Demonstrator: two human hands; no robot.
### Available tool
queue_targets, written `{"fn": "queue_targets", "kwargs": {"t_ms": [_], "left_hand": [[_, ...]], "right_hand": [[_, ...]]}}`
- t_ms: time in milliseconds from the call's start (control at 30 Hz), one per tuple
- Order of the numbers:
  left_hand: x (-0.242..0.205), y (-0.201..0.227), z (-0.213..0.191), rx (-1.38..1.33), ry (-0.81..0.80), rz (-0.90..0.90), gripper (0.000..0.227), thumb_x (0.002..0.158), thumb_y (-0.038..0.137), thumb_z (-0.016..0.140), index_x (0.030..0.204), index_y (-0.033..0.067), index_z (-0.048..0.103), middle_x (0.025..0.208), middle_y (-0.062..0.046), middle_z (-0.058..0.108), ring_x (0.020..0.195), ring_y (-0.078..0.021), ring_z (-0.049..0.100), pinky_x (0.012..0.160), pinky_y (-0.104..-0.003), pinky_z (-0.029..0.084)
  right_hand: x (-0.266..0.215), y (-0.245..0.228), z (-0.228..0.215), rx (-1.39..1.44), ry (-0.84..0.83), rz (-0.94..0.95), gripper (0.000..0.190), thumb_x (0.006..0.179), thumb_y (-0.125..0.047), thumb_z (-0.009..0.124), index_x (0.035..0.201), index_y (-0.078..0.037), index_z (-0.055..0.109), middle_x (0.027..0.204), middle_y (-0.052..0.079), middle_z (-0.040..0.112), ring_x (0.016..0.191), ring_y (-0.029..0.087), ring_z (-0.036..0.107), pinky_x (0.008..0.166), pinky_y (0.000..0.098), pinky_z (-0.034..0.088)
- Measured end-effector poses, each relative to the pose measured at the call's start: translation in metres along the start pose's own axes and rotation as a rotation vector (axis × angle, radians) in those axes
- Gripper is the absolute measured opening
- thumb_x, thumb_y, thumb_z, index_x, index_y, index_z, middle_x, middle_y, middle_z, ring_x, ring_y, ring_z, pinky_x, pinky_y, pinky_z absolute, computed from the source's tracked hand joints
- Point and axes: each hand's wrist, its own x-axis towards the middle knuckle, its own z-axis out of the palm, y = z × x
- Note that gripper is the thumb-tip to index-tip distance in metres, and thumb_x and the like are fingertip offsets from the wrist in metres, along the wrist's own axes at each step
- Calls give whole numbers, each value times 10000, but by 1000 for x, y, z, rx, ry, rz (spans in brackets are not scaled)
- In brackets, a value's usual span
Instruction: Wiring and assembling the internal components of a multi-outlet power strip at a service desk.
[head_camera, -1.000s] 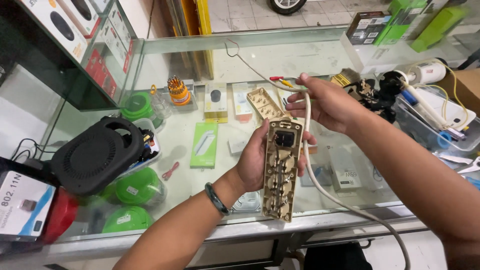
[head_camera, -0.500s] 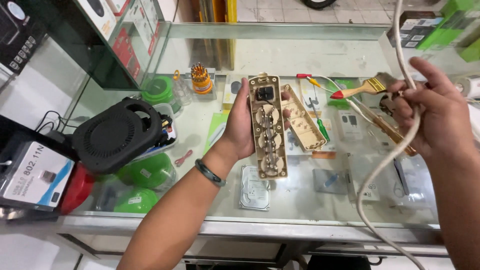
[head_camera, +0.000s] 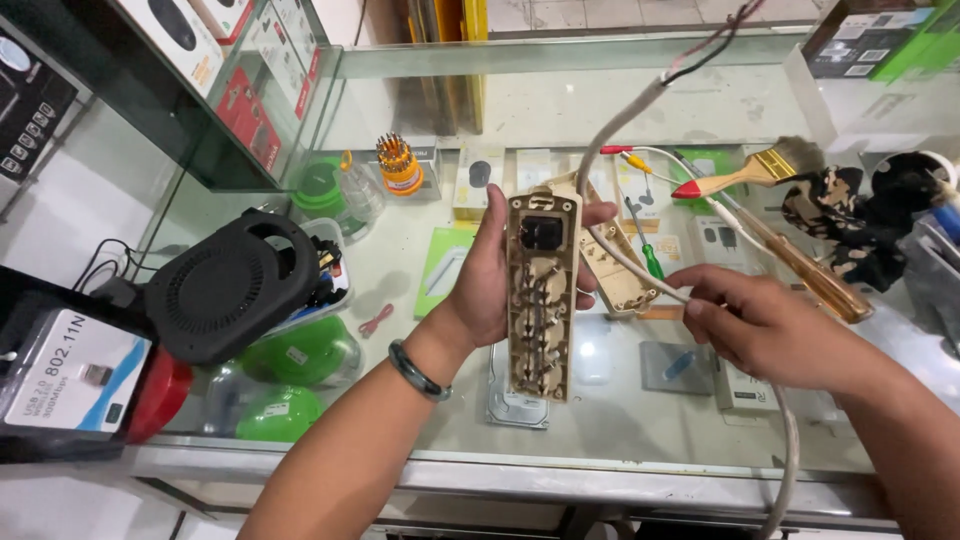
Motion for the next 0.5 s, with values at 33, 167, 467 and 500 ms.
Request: {"fn": "queue_targets", "kwargs": {"t_ms": [33, 167, 467, 500], "left_hand": [[1, -5, -1, -42, -24, 33, 962, 958, 779, 310, 1478, -4, 516, 1033, -187, 748, 832, -267, 756, 800, -406, 644], [-1, -27, 15, -59, -55, -82, 900, 997, 767, 314, 1362, -2, 607, 945, -168, 751, 851, -243, 750, 843, -400, 626], [-3, -61, 36, -35, 40, -326, 987, 919, 789, 391, 1453, -30, 527, 1240, -158, 649, 838, -255, 719, 817, -448, 628], [-4, -57, 39, -37, 39, -324, 987, 919, 789, 391, 1453, -30, 527, 1240, -158, 649, 838, -255, 719, 817, -448, 628]], "right_hand": [[1, 2, -2, -179, -3, -77, 285, 1003, -185, 544, 1233, -158, 711, 690, 60, 686, 497, 180, 480, 484, 326, 398], [-4, -9, 6, -352, 335, -388, 409, 971, -243, 611, 1368, -147, 629, 1083, 4, 724, 934, 147, 669, 747, 321, 528], [-6, -17, 22, 473, 187, -1033, 205, 1130, -218, 477, 1169, -28, 544, 1036, 158, 634, 1008, 333, 736, 903, 416, 670], [-5, -16, 19, 471, 185, -1032, 205, 1130, -218, 477, 1169, -28, 544, 1036, 158, 634, 1008, 333, 736, 903, 416, 670]]}}
